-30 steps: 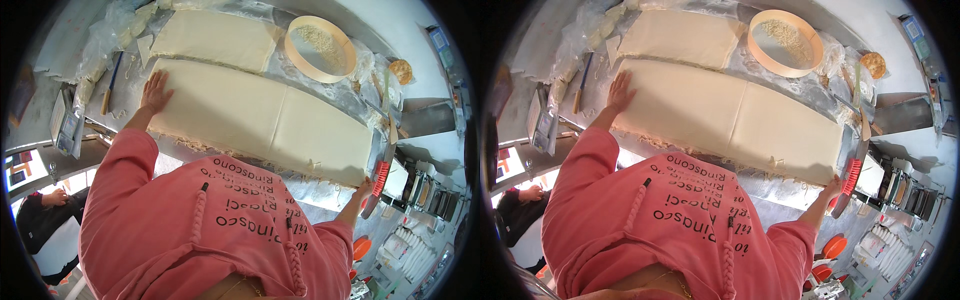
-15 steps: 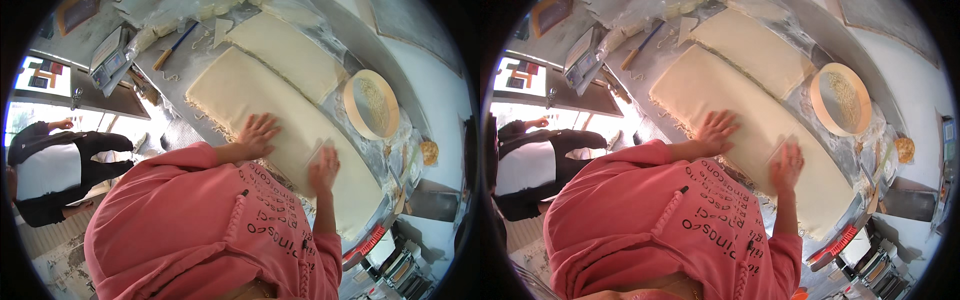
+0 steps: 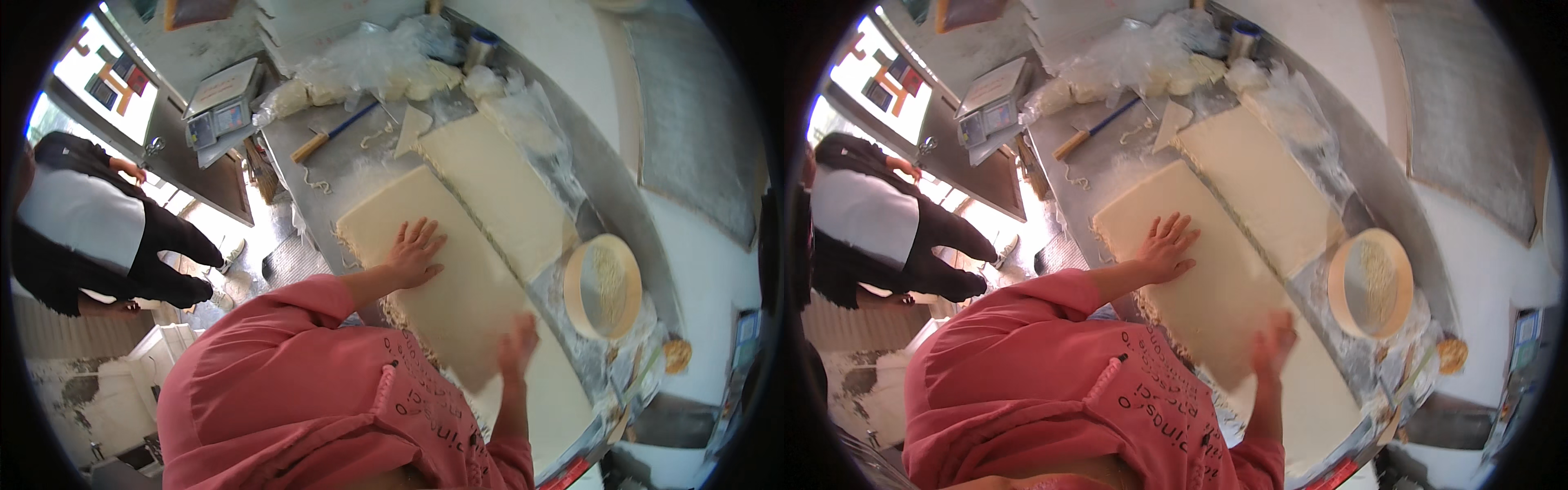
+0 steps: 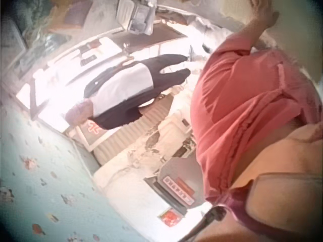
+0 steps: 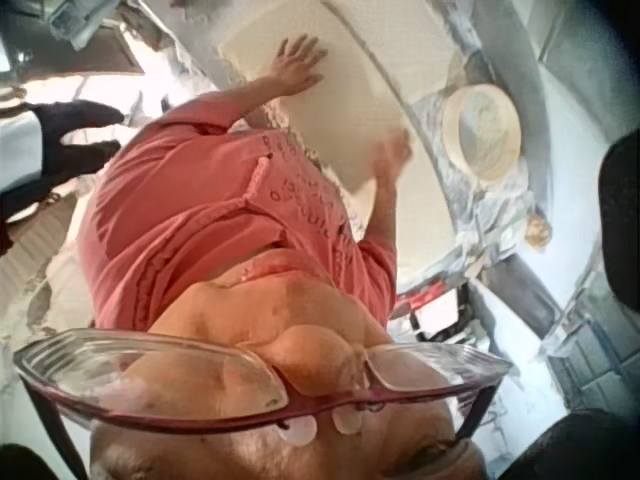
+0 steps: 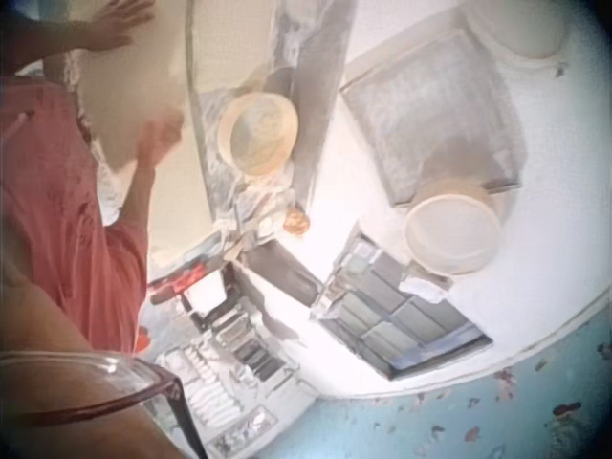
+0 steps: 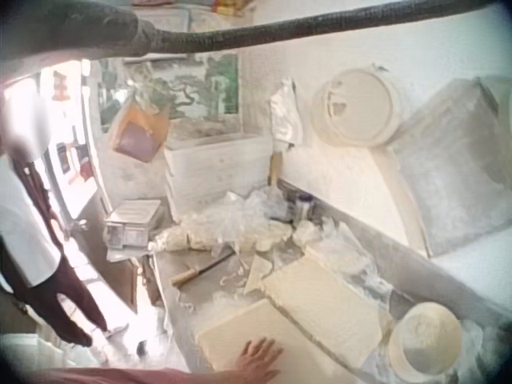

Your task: The person repeatedly spreads flour on large sheets of dough, folds them, and places them on a digital scale. They then pack the weighed dough into plastic bags and continue the process.

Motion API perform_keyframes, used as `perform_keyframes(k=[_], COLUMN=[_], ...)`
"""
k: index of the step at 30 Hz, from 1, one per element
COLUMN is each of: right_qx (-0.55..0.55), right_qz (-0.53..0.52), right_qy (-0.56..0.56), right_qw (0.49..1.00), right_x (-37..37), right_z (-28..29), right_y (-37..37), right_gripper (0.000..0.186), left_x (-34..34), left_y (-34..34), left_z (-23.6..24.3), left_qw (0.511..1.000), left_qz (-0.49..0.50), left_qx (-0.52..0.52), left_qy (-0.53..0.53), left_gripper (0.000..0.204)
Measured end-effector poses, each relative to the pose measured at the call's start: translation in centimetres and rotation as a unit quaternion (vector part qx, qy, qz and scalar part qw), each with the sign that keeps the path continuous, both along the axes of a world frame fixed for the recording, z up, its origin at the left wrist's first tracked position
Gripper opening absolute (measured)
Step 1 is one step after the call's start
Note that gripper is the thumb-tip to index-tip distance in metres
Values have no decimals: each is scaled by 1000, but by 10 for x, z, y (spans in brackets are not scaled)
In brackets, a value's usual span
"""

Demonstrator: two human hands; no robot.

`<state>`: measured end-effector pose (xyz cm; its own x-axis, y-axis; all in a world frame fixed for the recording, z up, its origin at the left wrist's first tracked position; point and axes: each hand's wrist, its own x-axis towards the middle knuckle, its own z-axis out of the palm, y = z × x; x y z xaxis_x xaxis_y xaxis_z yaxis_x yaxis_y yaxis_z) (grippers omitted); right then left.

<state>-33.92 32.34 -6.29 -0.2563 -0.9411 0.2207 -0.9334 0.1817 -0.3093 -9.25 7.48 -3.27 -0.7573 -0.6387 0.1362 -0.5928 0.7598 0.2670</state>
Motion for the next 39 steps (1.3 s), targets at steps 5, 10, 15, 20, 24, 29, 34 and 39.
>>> perform_keyframes(k=[5, 10, 15, 20, 24, 29, 34, 39], right_qx=[-149, -166, -100, -51, -32, -36, -57, 41], right_qz=[-640, -421, -200, -192, -244, -176, 267, 428], right_qy=[-153, 126, 24, -53, -41, -269, -215, 5], right_qw=[738, 883, 974, 979, 968, 946, 938, 903], right_x=[-171, -143, -49, -6, 47, 186, 402, 475], right_z=[-8, -3, 13, 16, 29, 17, 42, 71], right_y=[20, -16, -61, -78, -136, -346, -597, -714], right_gripper=[57, 49, 36, 23, 20, 18, 49, 33], left_x=[42, 76, 103, 202, 291, 369, 370, 384], left_y=[-10, -5, -89, -263, -382, -472, -487, -490], left_z=[-16, -12, -16, -19, -6, -34, 29, 74], left_qw=[997, 999, 984, 918, 830, 902, 823, 768], left_qz=[48, 41, 85, 395, 538, 402, 241, 240], left_qx=[32, -2, 24, -7, -149, -1, 238, 343], left_qy=[-47, 27, 155, 20, -14, 159, 456, 486], left_gripper=[63, 48, 17, 54, 73, 26, 14, 12])
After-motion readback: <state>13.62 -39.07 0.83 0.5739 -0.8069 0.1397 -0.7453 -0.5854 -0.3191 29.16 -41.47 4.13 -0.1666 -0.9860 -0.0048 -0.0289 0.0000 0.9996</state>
